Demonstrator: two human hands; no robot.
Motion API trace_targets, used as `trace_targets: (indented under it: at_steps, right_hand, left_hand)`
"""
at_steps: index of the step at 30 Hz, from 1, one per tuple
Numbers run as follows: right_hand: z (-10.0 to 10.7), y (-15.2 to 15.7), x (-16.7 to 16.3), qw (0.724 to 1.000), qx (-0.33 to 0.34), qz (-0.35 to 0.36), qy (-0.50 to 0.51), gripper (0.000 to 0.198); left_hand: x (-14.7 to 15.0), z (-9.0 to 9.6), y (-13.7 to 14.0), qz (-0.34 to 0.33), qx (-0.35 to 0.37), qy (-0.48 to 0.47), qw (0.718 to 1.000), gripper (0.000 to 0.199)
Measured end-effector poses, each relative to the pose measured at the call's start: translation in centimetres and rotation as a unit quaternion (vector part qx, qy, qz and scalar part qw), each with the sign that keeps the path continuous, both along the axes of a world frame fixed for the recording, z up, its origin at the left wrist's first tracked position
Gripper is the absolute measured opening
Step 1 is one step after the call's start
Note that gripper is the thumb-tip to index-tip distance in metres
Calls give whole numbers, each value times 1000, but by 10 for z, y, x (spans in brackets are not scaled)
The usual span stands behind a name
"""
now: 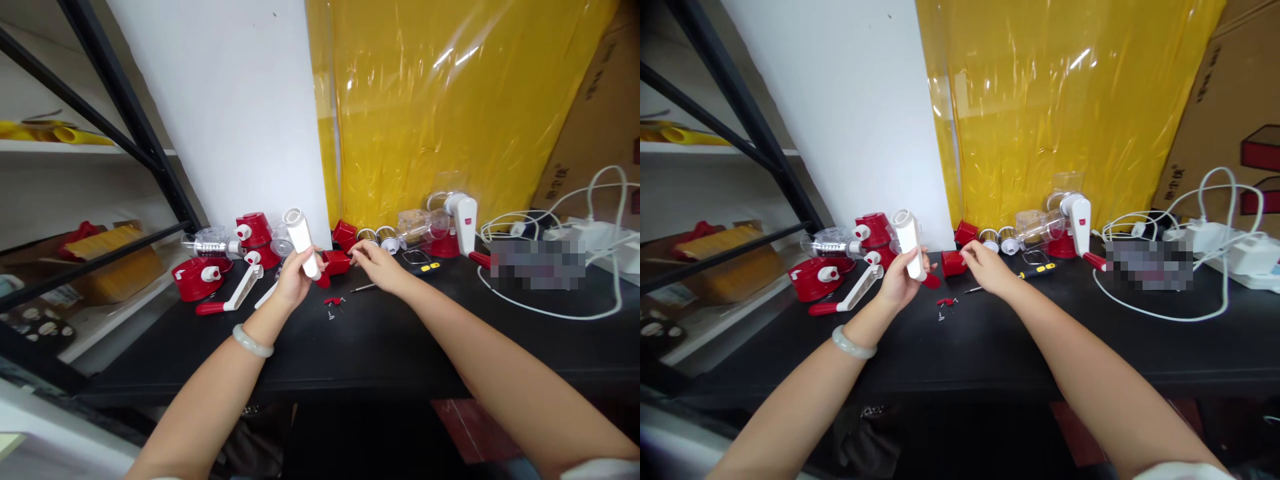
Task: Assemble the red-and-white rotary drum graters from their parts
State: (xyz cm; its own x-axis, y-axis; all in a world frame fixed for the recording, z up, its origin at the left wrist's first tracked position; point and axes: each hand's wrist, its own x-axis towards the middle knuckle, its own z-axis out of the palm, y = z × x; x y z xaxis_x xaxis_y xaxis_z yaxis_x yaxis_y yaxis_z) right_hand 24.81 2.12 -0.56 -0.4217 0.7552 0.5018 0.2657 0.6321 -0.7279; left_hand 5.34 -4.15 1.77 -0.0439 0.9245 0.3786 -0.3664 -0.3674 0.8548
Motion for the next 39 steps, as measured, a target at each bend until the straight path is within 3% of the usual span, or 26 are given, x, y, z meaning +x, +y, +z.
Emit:
trace_targets:
  at_steps: [2, 5, 8, 11, 14, 21, 32, 39]
  right_hand:
    - [1, 6, 8, 992, 79, -46, -83, 12]
    - [-4, 4, 7, 983, 99, 0, -157, 4]
    - [-14, -4, -3, 969, 123, 50, -207, 9]
    - [-23, -9, -11, 961, 137, 62, -232, 10]
    - [-28, -9, -14, 957, 138, 60, -249, 9]
    - [-31, -8, -17, 953, 119, 47, -274, 3]
    - [-29, -11, -18, 957, 139, 18, -256, 8]
    - [-4, -1, 0, 964, 198, -130, -123, 8]
  left_hand:
    - [-2, -4, 4, 53, 26, 58, 997, 28]
    - [-4, -11, 7, 143, 49, 214, 965, 30]
    - [-6, -15, 5, 216, 87, 402, 886, 26]
    - [-5, -15, 1, 228, 120, 543, 799, 25]
    - [-5, -16, 1, 214, 118, 595, 765, 27]
    - [-5, -19, 4, 205, 112, 626, 744, 25]
    - [-6, -21, 6, 199, 104, 624, 749, 21]
    - [-5, -16, 4, 231, 85, 608, 755, 31]
